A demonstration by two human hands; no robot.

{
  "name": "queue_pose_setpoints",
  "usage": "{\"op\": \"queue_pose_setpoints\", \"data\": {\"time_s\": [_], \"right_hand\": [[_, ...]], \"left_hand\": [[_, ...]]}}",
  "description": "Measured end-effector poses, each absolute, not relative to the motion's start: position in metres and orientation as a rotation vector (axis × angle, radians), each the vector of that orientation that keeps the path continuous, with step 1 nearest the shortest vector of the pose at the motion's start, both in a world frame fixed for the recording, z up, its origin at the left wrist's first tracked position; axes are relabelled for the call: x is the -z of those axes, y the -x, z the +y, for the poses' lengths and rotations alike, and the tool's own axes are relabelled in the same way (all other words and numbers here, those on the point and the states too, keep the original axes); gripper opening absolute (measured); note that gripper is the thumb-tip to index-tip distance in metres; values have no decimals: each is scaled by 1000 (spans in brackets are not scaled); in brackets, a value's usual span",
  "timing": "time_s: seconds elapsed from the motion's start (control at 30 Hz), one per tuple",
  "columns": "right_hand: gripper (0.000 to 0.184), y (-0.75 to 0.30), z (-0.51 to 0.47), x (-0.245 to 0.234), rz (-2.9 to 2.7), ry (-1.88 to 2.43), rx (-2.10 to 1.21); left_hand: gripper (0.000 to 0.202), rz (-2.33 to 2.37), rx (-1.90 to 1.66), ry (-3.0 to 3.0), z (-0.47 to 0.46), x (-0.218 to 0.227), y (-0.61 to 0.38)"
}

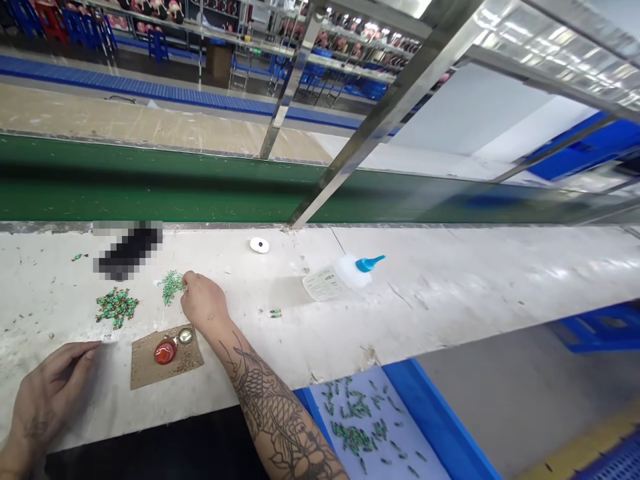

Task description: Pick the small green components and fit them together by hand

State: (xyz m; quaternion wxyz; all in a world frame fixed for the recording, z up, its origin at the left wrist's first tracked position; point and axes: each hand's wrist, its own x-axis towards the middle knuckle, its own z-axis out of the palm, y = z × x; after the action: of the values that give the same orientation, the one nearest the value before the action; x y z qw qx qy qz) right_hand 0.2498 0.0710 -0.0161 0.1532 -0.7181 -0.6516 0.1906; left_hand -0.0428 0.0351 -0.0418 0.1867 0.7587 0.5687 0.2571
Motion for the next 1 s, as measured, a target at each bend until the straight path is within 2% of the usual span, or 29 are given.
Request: {"op": "queue_pose_setpoints", "data": {"time_s": [0.07, 0.4, 0.73, 1.0], "right_hand": [[33, -251, 71, 15, -1844, 2005, -553], [19, -246, 46, -3, -1727, 1851, -644], [14, -246, 68, 19, -1735, 1977, -570], [18, -254, 67, 29, -1657, 1748, -732]], "left_hand": [[26, 1623, -742, -2140, 34, 43, 43], [26, 1622, -809, -2115, 24, 31, 40], [22, 1379, -850, -2163, 30, 31, 20], [20, 1312, -848, -2116, 22, 20, 14]]}}
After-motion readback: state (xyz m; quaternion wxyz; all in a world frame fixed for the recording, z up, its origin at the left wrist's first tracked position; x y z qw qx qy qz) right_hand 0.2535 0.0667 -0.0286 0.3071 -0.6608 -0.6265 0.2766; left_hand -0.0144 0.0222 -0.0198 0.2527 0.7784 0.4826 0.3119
